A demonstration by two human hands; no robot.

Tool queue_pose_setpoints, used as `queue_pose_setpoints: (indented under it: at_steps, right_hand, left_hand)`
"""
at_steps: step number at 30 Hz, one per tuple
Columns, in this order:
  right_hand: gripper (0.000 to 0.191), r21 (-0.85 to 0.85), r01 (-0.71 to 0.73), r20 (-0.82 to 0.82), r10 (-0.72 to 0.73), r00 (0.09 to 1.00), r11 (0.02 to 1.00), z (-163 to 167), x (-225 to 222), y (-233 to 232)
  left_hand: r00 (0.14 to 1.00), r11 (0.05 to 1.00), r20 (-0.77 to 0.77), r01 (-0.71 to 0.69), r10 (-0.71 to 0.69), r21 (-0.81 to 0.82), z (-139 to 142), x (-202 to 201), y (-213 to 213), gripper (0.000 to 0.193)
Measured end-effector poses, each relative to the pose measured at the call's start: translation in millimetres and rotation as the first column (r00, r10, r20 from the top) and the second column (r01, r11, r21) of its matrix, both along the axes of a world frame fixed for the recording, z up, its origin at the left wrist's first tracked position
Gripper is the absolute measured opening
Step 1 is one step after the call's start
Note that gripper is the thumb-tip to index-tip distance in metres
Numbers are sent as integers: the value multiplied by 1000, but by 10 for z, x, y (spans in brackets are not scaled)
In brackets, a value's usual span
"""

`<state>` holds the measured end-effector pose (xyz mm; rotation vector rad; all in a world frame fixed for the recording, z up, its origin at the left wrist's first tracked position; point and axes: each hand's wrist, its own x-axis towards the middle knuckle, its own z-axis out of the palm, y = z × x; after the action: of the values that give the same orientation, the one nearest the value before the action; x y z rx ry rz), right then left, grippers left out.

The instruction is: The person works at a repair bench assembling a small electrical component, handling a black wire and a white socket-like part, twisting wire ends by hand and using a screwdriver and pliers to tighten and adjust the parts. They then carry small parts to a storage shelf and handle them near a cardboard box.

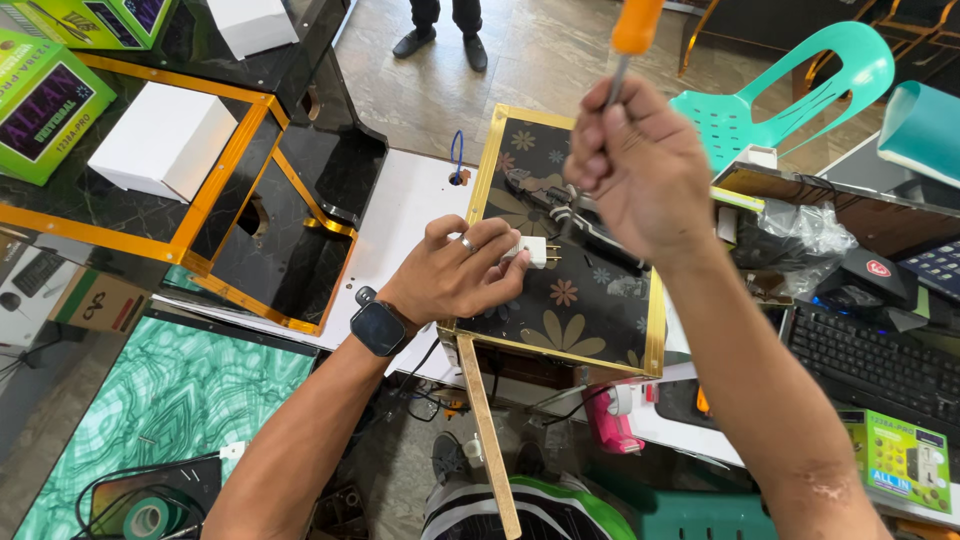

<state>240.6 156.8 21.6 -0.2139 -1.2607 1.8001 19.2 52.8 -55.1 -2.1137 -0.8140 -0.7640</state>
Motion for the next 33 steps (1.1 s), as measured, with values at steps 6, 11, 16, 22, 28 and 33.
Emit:
queue_pose_setpoints:
  at_steps: [6, 11, 16, 22, 28, 33]
  right_hand:
    - [12, -16, -38, -52, 37, 998, 999, -163, -217, -168]
    - [12, 12, -45, -65, 45, 997, 999, -246, -243, -170]
    - [10, 14, -49, -73, 50, 996, 999, -272, -286, -162]
    - [10, 14, -51, -46, 52, 998, 999, -268, -298, -174]
    - [11, 272, 115, 296, -197, 934, 955, -182, -196, -75]
    - [20, 385, 164, 326, -301, 896, 908, -131, -217, -77]
  left_hand:
    - [1000, 1000, 4, 5, -5, 10, -3, -3, 3, 26]
    - [999, 1000, 28, 16, -17, 10, -12, -4, 0, 25]
    - [999, 1000, 32, 23, -23, 11, -4, -2, 8, 26]
    - [1000, 1000, 24, 17, -17, 6, -14, -11, 3, 26]
    - [999, 999, 41, 26, -25, -21, -17, -23, 8, 21]
    - [999, 999, 41, 17, -16, -32, 17, -6, -11, 18]
